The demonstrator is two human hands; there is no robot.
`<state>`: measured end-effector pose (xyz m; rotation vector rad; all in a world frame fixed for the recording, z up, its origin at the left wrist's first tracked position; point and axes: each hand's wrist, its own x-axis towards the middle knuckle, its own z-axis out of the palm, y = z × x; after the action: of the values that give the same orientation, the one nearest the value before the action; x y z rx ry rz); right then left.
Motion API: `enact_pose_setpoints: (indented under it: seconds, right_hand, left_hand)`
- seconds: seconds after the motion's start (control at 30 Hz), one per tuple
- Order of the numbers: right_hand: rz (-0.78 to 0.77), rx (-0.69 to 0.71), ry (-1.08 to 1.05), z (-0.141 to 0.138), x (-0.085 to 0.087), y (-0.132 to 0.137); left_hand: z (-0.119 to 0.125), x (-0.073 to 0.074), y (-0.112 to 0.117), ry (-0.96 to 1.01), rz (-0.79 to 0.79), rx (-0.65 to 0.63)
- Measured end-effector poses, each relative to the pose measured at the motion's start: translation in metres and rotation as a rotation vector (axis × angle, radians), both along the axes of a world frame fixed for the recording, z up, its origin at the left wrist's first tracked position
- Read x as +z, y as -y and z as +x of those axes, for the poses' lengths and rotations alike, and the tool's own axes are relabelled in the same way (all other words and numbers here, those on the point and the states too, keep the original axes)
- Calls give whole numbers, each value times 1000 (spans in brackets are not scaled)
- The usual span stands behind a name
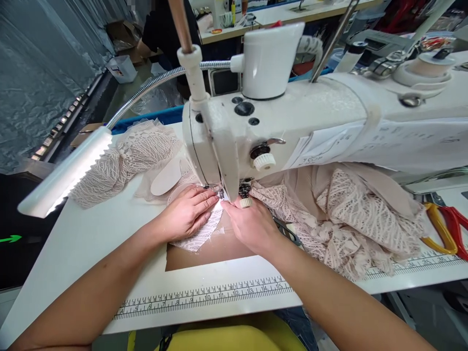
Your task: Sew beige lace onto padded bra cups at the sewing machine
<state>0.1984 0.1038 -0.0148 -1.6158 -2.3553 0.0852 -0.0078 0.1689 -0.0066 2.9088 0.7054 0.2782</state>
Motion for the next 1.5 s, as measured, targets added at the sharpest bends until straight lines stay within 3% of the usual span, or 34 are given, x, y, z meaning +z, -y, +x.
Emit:
enact_pose_setpoints:
  seconds: [0.23,0.43,0.7,1.07,1.2,1.37,1.5]
  right_hand:
    - [5,0,8,0,1,0]
    - [38,136,-9,4,3,3]
    - [16,136,10,3,2,5]
    - [64,59,11,1,1,3]
    - [60,37,17,2,2,3]
    - [52,105,-67,8,2,7]
    - [55,203,-124,11,0,10]
  left_hand:
    - [-4,-1,2,-15,20,38]
    - [-8,0,4,-15,17,-48]
    - [-6,3,5,22,6,-156]
    - [7,3,18,-17,7,18]
    - [5,4,17,-33,-7,18]
    - [-3,12,16,7,-87,-14]
    - [-2,15,21,36,-144,40]
